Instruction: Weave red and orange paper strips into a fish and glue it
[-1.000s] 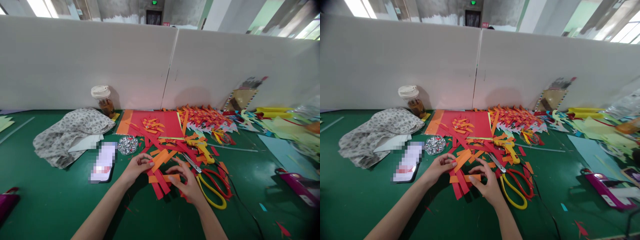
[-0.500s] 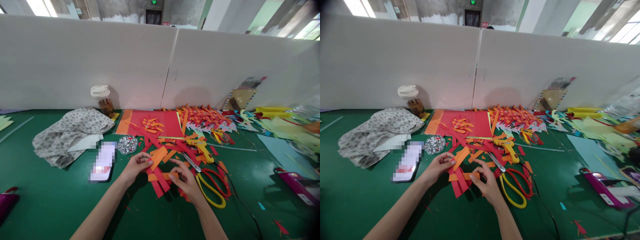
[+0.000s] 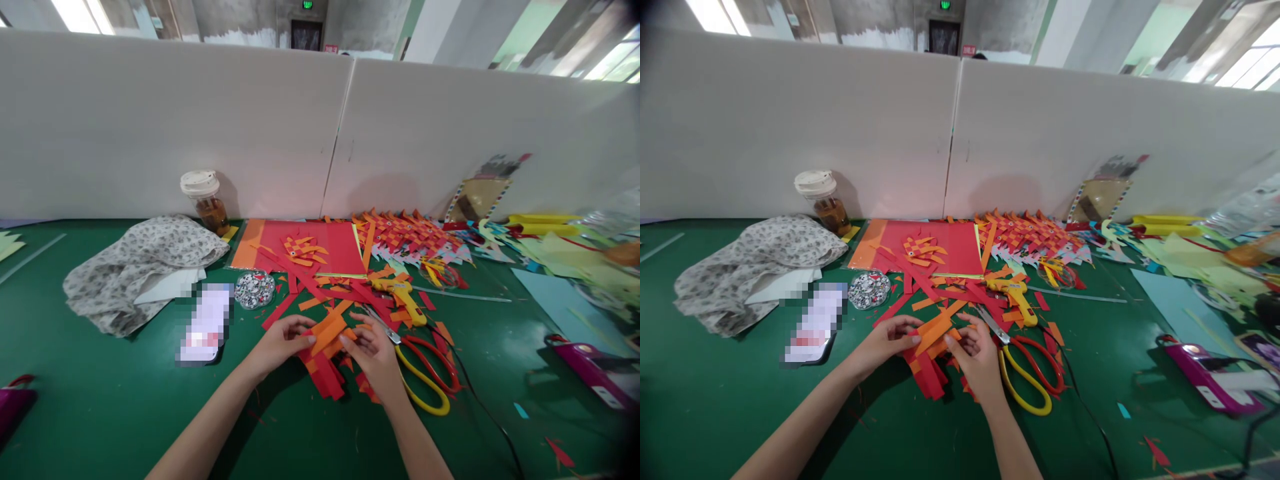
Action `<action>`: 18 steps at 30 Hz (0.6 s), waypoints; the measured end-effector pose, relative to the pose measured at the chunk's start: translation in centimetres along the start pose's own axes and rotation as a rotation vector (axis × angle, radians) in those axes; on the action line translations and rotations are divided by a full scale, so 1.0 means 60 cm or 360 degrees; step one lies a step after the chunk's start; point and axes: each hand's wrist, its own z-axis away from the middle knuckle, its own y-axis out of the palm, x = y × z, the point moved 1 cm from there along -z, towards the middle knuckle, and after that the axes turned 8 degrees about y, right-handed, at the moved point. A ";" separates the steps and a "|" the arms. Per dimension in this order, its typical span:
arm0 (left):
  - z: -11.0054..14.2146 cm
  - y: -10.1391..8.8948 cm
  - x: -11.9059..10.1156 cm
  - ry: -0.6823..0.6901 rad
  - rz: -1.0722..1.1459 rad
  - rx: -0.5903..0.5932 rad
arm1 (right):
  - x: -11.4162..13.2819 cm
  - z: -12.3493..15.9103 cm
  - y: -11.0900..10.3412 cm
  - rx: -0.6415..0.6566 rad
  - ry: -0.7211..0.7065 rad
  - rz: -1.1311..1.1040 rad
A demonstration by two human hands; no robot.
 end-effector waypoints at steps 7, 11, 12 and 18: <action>0.007 0.004 0.009 0.0067 -0.0232 0.0243 | 0.002 0.000 0.007 0.0046 -0.0007 0.0051; 0.010 0.010 0.007 -0.0030 -0.0023 0.0252 | 0.009 0.002 0.017 -0.0008 -0.0037 -0.0030; 0.009 0.012 0.005 -0.0029 0.0043 0.0209 | 0.010 0.003 0.019 -0.0019 -0.0058 -0.0033; 0.003 0.013 0.003 -0.0040 0.0315 -0.0162 | 0.004 0.011 0.031 0.0166 0.0017 0.0210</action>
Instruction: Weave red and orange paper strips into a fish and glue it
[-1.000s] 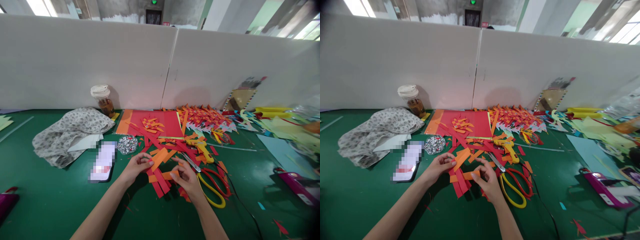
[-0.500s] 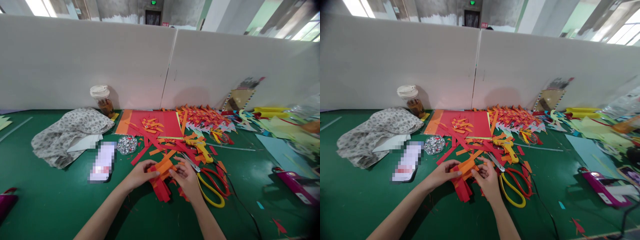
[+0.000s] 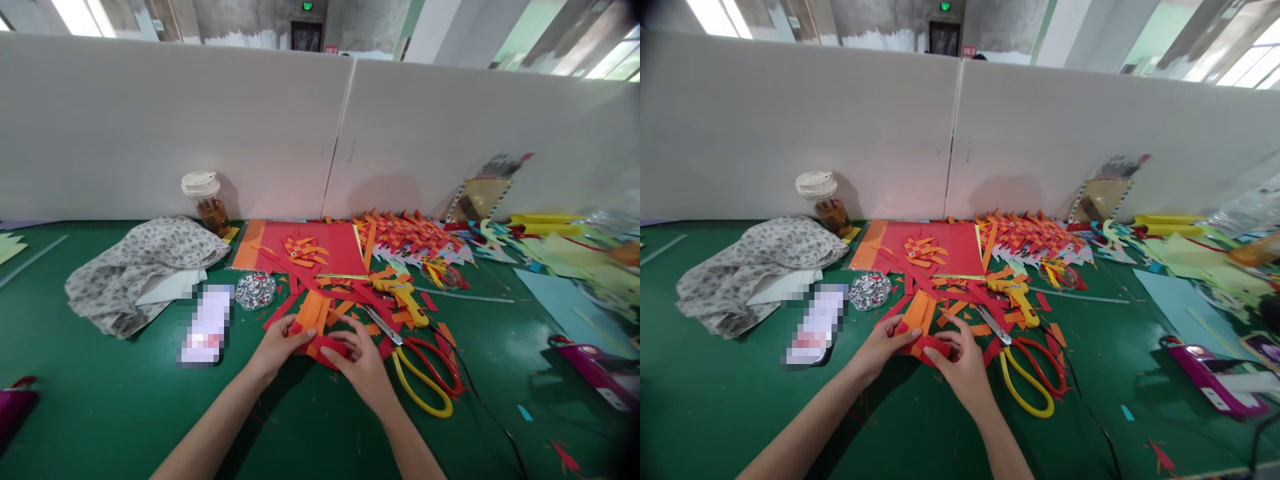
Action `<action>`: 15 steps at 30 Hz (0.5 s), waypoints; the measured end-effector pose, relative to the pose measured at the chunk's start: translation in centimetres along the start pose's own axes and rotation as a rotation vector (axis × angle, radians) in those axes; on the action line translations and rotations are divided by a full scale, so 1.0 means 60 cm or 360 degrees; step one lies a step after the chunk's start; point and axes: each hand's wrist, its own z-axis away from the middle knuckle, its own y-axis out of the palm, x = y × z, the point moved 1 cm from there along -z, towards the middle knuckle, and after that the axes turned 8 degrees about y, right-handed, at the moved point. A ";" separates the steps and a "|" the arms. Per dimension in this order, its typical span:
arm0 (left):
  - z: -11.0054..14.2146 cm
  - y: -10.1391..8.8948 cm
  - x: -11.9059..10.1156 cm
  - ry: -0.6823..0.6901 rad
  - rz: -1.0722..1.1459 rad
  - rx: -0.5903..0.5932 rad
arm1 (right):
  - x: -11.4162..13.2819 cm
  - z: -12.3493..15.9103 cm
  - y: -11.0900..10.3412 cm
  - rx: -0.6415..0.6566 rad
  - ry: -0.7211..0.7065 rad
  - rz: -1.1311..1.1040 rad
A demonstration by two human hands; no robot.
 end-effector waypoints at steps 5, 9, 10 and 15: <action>-0.002 -0.010 -0.005 0.0061 -0.0082 0.0136 | 0.014 0.002 -0.011 0.0042 -0.0005 0.0217; -0.002 -0.018 -0.015 0.0024 -0.0172 0.0220 | 0.037 0.002 -0.019 0.0214 -0.0017 0.0436; -0.002 -0.020 -0.017 0.0021 -0.0189 0.0229 | 0.042 0.001 -0.020 0.0257 -0.0010 0.0477; -0.003 -0.027 -0.019 0.0011 -0.0239 0.0257 | 0.053 -0.001 -0.025 0.0336 0.0008 0.0601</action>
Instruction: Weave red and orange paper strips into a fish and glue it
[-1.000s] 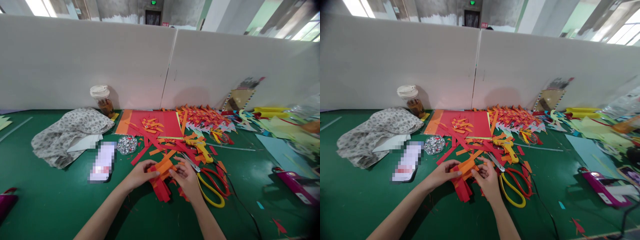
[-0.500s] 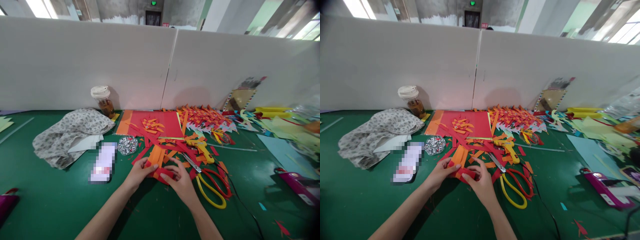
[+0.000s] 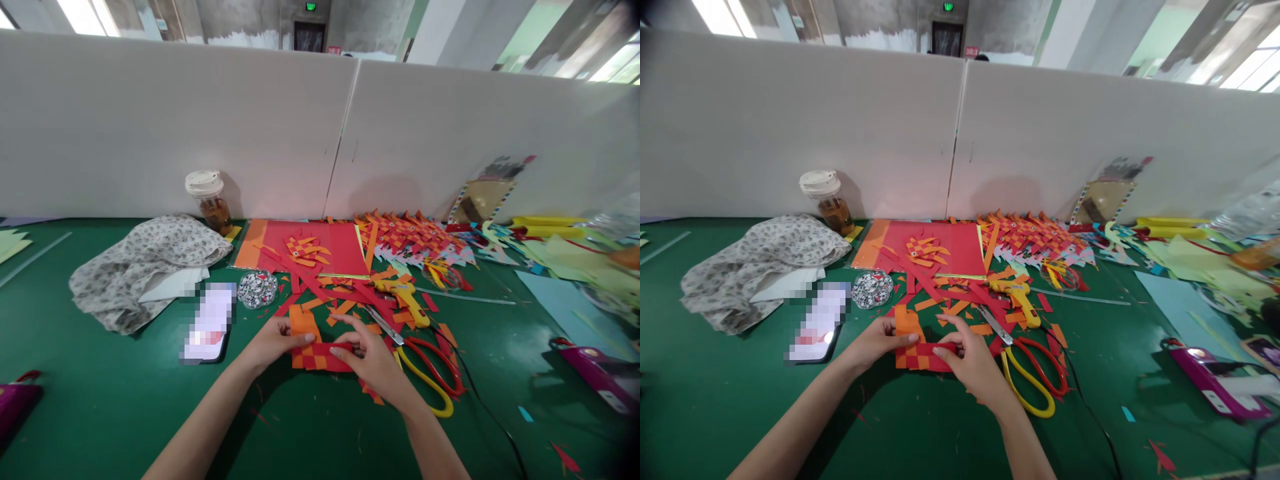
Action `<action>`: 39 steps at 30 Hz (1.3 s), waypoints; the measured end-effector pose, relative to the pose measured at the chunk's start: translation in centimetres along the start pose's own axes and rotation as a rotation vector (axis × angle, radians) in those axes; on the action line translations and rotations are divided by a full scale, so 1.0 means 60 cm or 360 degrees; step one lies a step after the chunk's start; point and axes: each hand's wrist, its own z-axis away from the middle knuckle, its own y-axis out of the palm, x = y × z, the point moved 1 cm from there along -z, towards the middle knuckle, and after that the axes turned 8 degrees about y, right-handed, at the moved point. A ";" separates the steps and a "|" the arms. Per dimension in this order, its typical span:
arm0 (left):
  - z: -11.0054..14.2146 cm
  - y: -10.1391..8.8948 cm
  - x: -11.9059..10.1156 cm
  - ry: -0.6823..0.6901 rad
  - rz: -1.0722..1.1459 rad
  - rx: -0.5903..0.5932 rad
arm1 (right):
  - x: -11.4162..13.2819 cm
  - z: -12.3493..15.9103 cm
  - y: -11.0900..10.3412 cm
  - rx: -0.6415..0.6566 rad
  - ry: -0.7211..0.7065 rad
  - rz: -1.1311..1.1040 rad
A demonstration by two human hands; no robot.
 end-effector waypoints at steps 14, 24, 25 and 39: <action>-0.001 0.020 0.018 0.0132 0.0133 0.0002 | -0.042 -0.017 0.025 -0.0249 0.0003 -0.0350; 0.002 0.015 0.031 0.0319 -0.0163 0.0016 | -0.034 -0.020 0.026 -0.0182 0.0118 -0.0539; 0.001 0.012 0.029 0.0286 -0.0151 0.0037 | -0.034 -0.021 0.026 -0.0172 0.0131 -0.0549; 0.000 0.003 0.021 0.0155 -0.0133 0.0027 | -0.040 -0.026 0.027 -0.0218 0.0146 -0.0646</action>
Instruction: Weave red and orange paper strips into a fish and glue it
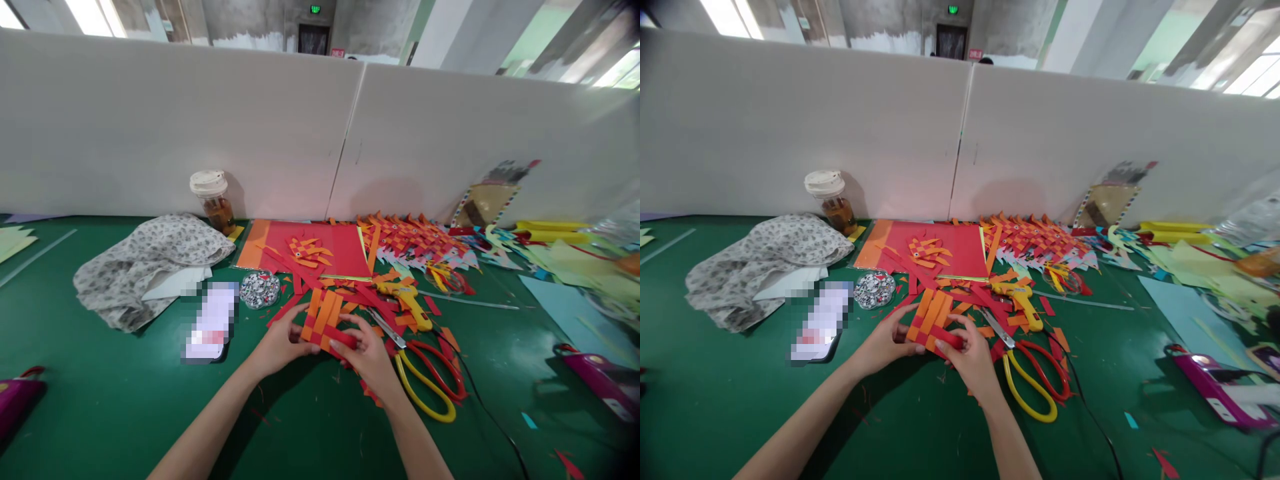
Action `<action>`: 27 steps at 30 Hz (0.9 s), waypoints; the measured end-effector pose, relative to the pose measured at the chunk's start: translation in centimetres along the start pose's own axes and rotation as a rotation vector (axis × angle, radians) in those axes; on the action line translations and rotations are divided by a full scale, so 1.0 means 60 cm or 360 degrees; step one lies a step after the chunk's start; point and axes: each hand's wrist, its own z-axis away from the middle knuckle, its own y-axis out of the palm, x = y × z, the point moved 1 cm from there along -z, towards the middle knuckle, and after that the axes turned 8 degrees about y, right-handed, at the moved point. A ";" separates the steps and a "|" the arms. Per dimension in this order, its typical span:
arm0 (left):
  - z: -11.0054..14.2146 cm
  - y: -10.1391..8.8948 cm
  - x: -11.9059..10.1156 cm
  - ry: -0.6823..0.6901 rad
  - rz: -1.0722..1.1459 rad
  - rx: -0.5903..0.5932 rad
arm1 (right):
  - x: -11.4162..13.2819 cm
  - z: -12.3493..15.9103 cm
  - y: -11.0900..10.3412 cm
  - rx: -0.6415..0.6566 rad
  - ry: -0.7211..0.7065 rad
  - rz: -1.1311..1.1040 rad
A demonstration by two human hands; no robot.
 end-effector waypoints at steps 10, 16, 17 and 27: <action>-0.003 0.010 0.009 0.0006 -0.0029 -0.0115 | -0.003 0.001 0.005 0.0029 -0.0076 0.0107; -0.002 0.009 0.014 0.0105 -0.0132 -0.0191 | -0.012 -0.002 0.009 0.0082 -0.0085 0.0124; -0.002 0.008 0.014 0.0064 -0.0096 -0.0165 | -0.013 -0.002 0.008 0.0091 -0.0080 0.0120; -0.004 0.006 0.000 0.0019 0.0120 -0.0174 | -0.007 0.006 0.005 0.0167 -0.0087 0.0253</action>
